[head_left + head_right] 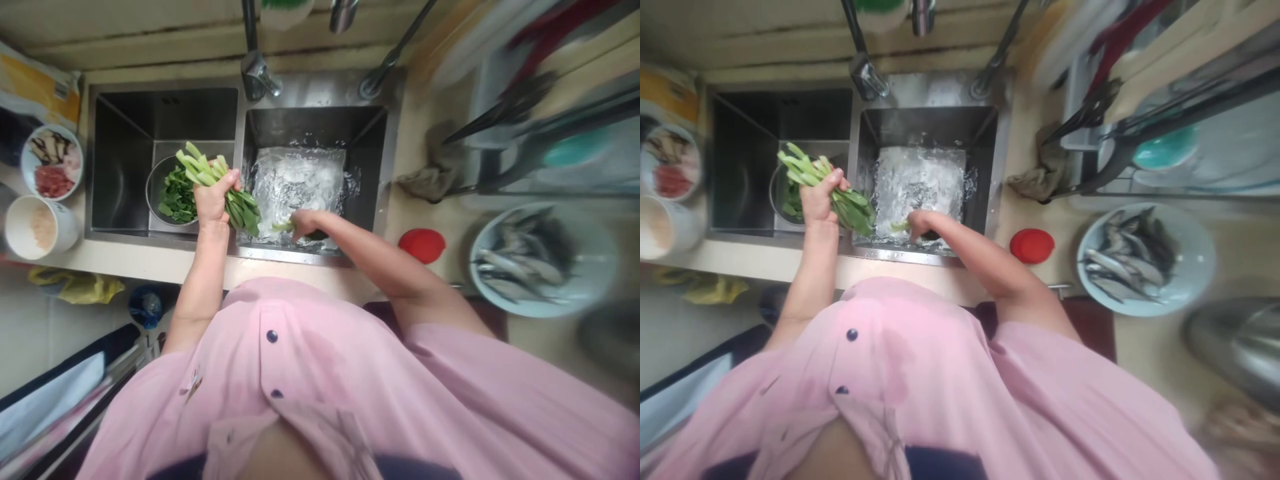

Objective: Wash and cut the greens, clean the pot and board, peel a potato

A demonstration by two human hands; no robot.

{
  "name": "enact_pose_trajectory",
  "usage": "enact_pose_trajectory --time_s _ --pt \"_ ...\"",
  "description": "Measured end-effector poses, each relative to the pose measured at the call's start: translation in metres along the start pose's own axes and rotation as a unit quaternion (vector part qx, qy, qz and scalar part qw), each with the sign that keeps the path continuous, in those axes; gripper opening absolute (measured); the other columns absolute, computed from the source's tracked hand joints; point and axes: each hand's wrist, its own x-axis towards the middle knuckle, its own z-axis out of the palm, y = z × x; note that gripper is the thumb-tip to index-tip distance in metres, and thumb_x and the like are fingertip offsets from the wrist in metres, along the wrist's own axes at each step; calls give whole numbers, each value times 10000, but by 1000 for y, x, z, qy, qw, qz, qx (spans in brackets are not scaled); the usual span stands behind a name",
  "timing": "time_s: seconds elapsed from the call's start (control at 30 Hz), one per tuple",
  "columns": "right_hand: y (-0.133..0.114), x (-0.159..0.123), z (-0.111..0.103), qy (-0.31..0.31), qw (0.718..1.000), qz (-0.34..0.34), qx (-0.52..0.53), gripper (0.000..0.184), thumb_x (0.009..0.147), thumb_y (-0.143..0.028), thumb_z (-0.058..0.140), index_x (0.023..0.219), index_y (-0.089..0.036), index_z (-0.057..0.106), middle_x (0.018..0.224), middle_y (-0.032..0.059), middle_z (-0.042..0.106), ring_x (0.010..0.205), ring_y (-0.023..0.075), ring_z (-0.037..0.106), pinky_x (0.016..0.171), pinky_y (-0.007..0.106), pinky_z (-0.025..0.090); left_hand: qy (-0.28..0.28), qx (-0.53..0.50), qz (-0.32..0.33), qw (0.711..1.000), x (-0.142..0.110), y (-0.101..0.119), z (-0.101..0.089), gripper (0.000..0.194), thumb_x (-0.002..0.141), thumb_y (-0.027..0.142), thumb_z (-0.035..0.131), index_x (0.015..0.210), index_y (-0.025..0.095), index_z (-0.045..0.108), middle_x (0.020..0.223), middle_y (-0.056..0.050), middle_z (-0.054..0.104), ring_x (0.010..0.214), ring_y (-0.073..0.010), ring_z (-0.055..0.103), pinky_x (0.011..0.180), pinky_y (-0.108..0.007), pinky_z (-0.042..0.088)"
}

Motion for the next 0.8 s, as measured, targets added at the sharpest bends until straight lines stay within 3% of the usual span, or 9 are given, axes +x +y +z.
enact_pose_trajectory --time_s 0.13,0.2,0.27,0.33,0.4,0.5,0.67,0.73,0.8 --pt "-23 8 26 -42 999 -8 -5 243 806 -78 712 1020 1 796 1068 231 769 984 296 730 782 296 527 7 11 11 1000 -3 4 -8 418 756 484 870 844 250 534 698 29 588 776 -174 662 806 -396 554" --pt "-17 9 18 -28 999 -17 8 224 840 -108 690 1022 -20 786 1055 212 770 964 275 722 777 286 523 10 5 24 1000 -6 7 -14 476 685 496 907 824 247 526 708 32 567 690 -153 628 735 -362 540" --pt "-5 11 -2 16 995 -38 93 218 894 -180 665 1056 -71 762 1019 154 771 894 226 706 757 269 524 11 -6 33 999 -11 10 -18 528 609 502 940 818 242 531 721 40 551 609 -124 576 681 -341 522" --pt "5 19 -22 110 961 -57 247 192 909 -210 657 1059 -110 722 962 95 755 818 184 675 750 259 531 11 -13 32 999 -16 10 -22 548 572 506 952 824 241 544 714 48 537 573 -112 538 666 -344 517" --pt "2 33 -36 213 894 -59 389 161 884 -172 656 1036 -128 684 922 56 730 782 164 647 763 258 542 8 -8 25 1000 -19 10 -24 536 592 521 942 830 247 548 691 48 524 598 -126 546 690 -365 526" --pt "-26 64 -40 271 839 -36 471 193 855 -98 607 1037 -135 659 949 46 719 820 163 649 796 253 552 -3 0 21 1000 -22 7 -25 518 641 535 921 844 256 536 686 46 521 684 -150 601 752 -392 530" --pt "-71 92 -34 234 834 27 499 194 904 -144 585 1076 -103 667 1084 124 722 950 199 685 834 265 558 -16 21 13 1000 -23 3 -26 561 649 609 910 852 266 516 690 38 559 817 -188 662 786 -419 547" --pt "-64 86 -38 238 836 27 494 188 936 -158 550 1069 -97 668 1060 131 726 921 200 694 816 276 563 -18 28 11 999 -24 3 -28 563 670 630 895 855 266 507 675 38 557 835 -194 669 786 -423 551" --pt "-46 71 -44 241 856 -8 457 164 938 -164 558 1037 -107 676 970 110 733 847 202 696 798 302 568 -12 26 11 1000 -24 3 -30 566 661 607 908 856 263 503 671 47 553 773 -169 649 771 -405 544"
